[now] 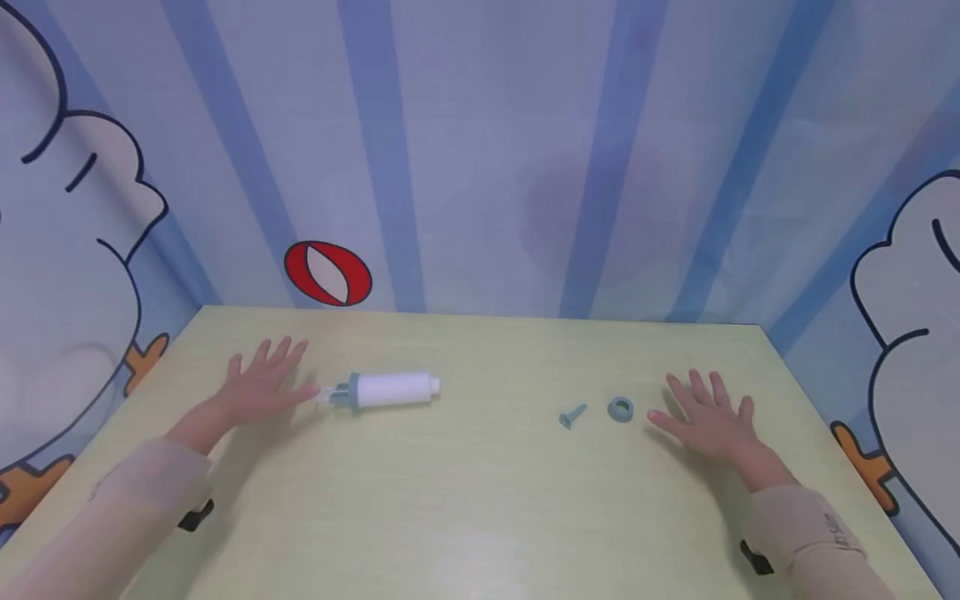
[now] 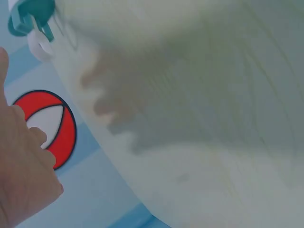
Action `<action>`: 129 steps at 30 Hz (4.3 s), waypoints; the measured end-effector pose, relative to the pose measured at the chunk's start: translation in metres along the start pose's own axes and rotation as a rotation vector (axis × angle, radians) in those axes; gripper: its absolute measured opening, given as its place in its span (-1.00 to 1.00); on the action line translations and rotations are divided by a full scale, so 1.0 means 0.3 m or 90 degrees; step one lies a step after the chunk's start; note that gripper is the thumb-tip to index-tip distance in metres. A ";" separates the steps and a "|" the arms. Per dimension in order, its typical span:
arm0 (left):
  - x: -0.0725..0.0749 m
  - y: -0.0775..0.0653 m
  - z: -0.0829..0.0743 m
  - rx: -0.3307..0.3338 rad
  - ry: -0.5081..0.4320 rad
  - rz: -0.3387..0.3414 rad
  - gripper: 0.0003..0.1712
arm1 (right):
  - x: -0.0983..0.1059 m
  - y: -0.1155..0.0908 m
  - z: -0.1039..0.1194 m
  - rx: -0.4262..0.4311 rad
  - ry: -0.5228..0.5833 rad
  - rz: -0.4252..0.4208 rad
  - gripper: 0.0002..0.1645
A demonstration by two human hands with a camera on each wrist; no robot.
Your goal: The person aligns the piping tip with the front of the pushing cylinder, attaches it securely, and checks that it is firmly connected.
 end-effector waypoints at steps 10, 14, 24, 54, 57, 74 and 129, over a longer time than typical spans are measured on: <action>0.010 0.049 -0.132 -0.068 0.006 -0.016 -0.02 | -0.006 0.009 0.045 0.031 -0.003 -0.034 -0.03; 0.005 0.068 -0.191 -0.111 0.018 -0.023 -0.03 | -0.010 0.014 0.062 0.047 0.011 -0.041 -0.05; -0.010 0.110 -0.379 -0.198 0.064 -0.018 -0.06 | -0.035 0.025 0.089 0.073 0.015 -0.039 -0.06; -0.100 0.172 -0.785 -0.399 -0.087 0.032 -0.37 | -0.044 0.048 0.144 0.107 0.238 -0.079 -0.13; -0.108 0.180 -0.808 -0.393 -0.122 0.051 -0.41 | -0.042 0.048 0.143 0.086 0.279 -0.065 -0.16; -0.164 0.224 -0.928 -0.353 -0.222 0.071 -0.57 | -0.058 0.056 0.119 0.020 0.372 -0.025 -0.22; -0.223 0.237 -1.067 -0.214 -0.146 -0.055 -0.97 | -0.068 0.087 0.150 0.014 0.272 -0.056 -0.48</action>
Point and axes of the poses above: each hand's wrist, its own y-axis towards the middle knuckle, its own x-axis out of the back of the hand, z = x × y, the point moved 2 cm from there along y, towards the middle knuckle, and after that the axes turned 5 degrees about y, right-handed, at the moved point
